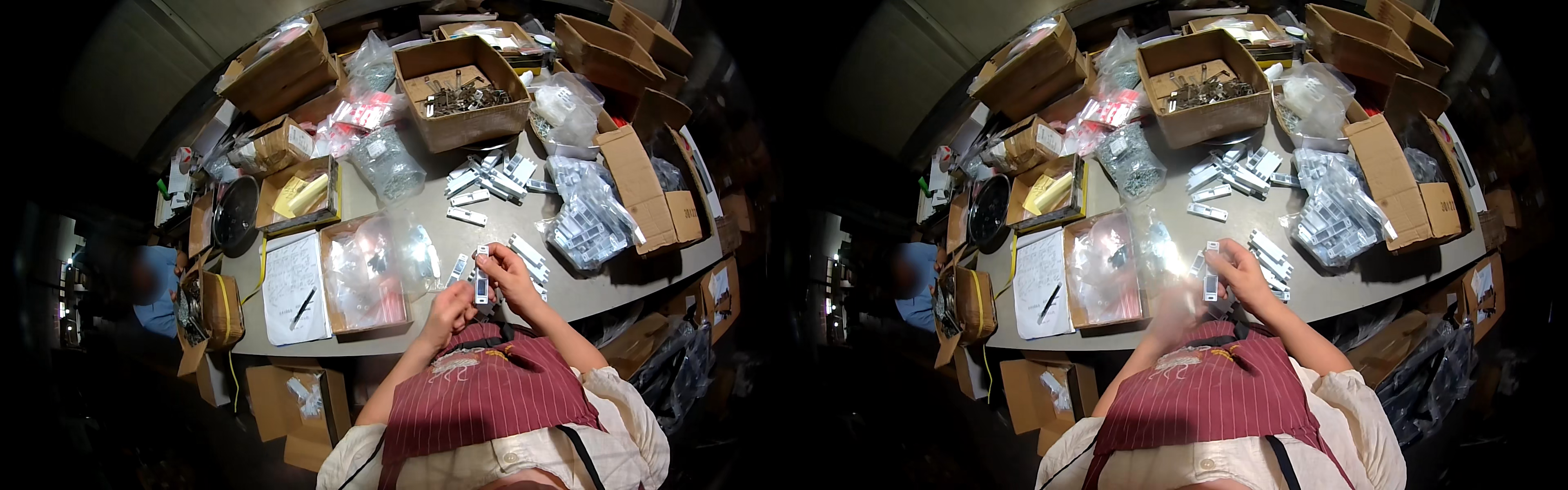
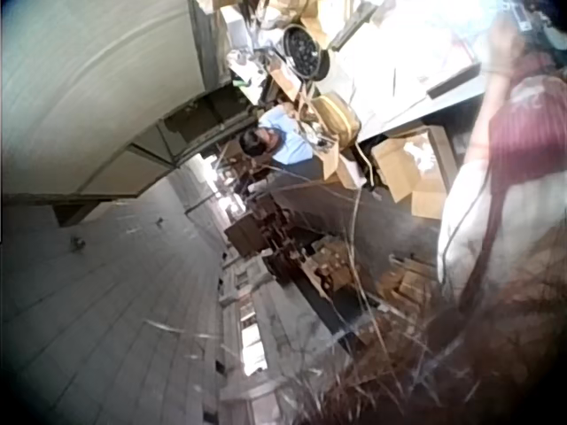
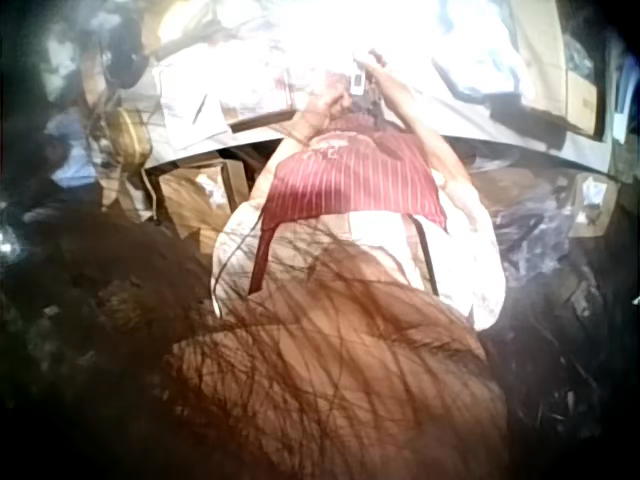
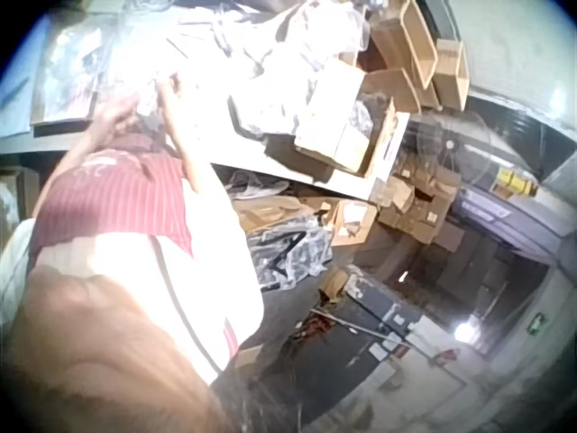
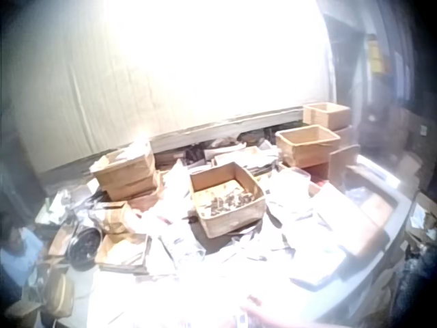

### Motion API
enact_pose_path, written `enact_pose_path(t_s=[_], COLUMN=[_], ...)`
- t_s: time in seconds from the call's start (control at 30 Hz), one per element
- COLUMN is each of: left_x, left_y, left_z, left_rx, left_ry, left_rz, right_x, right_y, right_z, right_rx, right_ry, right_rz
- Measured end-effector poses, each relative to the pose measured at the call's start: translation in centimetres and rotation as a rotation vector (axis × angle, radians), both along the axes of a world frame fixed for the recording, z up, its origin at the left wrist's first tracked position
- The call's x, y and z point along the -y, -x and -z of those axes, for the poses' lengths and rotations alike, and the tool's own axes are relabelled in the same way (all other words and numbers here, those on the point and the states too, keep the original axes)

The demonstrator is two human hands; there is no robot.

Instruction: The person repeatedly picks up small white rectangular components from a cluttered table and places them into clear plastic bags. The workspace is filled with cardboard boxes and loose hardware. The person handles the items one by one, organizing them into the packaging.

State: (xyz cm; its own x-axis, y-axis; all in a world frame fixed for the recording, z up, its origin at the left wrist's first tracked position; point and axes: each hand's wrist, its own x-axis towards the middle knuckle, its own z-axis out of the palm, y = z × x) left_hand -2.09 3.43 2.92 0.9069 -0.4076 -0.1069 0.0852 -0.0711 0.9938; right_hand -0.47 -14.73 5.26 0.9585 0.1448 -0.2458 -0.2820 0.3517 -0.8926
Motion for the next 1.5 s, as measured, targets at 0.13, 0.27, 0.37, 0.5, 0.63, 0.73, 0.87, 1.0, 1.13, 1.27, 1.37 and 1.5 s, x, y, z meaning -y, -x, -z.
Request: enact_pose_path(t_s=[0.13, 0.27, 0.37, 0.5, 0.63, 0.73, 0.87, 1.0, 1.13, 1.27, 1.37, 1.5], left_x=[1.4, 0.5, 0.3, 0.2, -0.1, -0.4, -0.7, -0.7, -5.7, -11.4, -16.0, -16.4], left_y=[0.6, 0.7, 0.9, 0.9, 1.0, 1.0, 1.2, 2.1, 1.8, -2.2, -5.2, -8.0], left_z=[-4.1, -3.2, -2.5, -2.6, -3.0, -3.5, -2.8, -1.4, -2.5, -7.0, -5.6, -4.5], left_rx=[0.289, 0.459, 0.548, 0.56, 0.47, 0.378, 0.18, -0.294, 0.085, 0.221, 0.391, 0.628], left_ry=[-0.414, -0.509, -0.516, -0.503, -0.433, -0.347, -0.231, 0.083, 0.214, 0.427, -0.211, -0.779], left_rz=[0.042, 0.209, 0.2, 0.181, 0.229, 0.261, 0.269, 0.134, -0.182, -0.743, -0.736, -0.304], right_x=[0.7, 1.4, 1.2, 1.3, 1.4, 1.8, 1.6, 1.9, 4.0, 6.5, 7.8, 6.7], right_y=[-0.6, -0.6, -0.8, -1.1, -1.6, -1.9, -2.1, -2.5, -3.5, -3.7, -4.7, -7.5], right_z=[2.6, 3.0, 3.6, 2.8, 1.5, 2.0, 2.2, -0.2, 1.9, 2.0, 1.4, 1.7], right_rx=[0.057, 0.045, 0.073, 0.025, -0.051, -0.108, -0.062, -0.075, 0.061, 0.11, 0.271, 0.46], right_ry=[0.131, 0.186, 0.184, 0.168, 0.131, 0.058, 0.035, 0.169, 0.275, 0.661, 1.043, 1.279], right_rz=[-0.002, -0.09, -0.09, -0.149, -0.255, -0.324, -0.335, -0.379, -0.24, -0.051, -0.278, -0.383])
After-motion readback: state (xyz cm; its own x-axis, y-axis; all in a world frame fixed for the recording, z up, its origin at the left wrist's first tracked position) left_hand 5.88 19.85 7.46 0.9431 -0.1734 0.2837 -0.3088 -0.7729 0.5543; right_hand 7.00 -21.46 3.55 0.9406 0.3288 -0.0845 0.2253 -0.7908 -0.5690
